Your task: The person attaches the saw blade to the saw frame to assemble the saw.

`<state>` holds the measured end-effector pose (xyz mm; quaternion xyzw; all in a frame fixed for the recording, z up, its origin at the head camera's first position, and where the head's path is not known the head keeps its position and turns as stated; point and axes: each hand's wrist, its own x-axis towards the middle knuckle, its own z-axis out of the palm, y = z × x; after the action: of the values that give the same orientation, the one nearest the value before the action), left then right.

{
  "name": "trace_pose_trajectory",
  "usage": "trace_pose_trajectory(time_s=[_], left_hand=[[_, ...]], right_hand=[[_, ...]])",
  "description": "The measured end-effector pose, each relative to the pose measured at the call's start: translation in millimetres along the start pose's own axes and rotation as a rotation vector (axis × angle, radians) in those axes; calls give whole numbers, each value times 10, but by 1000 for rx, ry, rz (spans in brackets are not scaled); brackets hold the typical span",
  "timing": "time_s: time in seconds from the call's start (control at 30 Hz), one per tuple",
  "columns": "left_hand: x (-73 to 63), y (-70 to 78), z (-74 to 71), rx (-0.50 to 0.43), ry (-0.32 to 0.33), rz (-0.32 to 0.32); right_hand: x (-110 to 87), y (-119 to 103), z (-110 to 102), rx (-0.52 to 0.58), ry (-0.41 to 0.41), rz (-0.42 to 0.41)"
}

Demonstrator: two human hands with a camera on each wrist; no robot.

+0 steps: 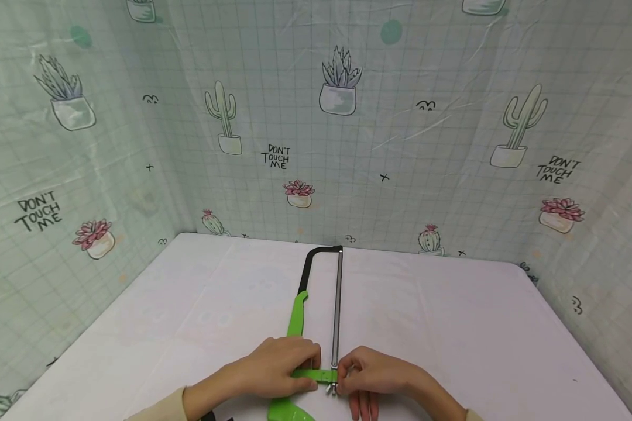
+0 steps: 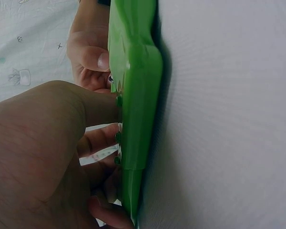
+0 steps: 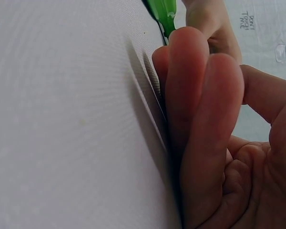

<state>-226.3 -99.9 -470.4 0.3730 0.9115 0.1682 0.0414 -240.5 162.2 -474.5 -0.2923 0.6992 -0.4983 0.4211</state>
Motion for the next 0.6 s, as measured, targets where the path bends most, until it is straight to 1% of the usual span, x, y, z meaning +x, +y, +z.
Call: trace_pose_trajectory(time_s=[0.3, 0.6], left_hand=[[6, 26, -28, -18, -11, -14], [9, 21, -22, -6, -8, -12]], right_hand=[[-4, -9, -4, 3, 3, 6], [-5, -9, -4, 2, 5, 8]])
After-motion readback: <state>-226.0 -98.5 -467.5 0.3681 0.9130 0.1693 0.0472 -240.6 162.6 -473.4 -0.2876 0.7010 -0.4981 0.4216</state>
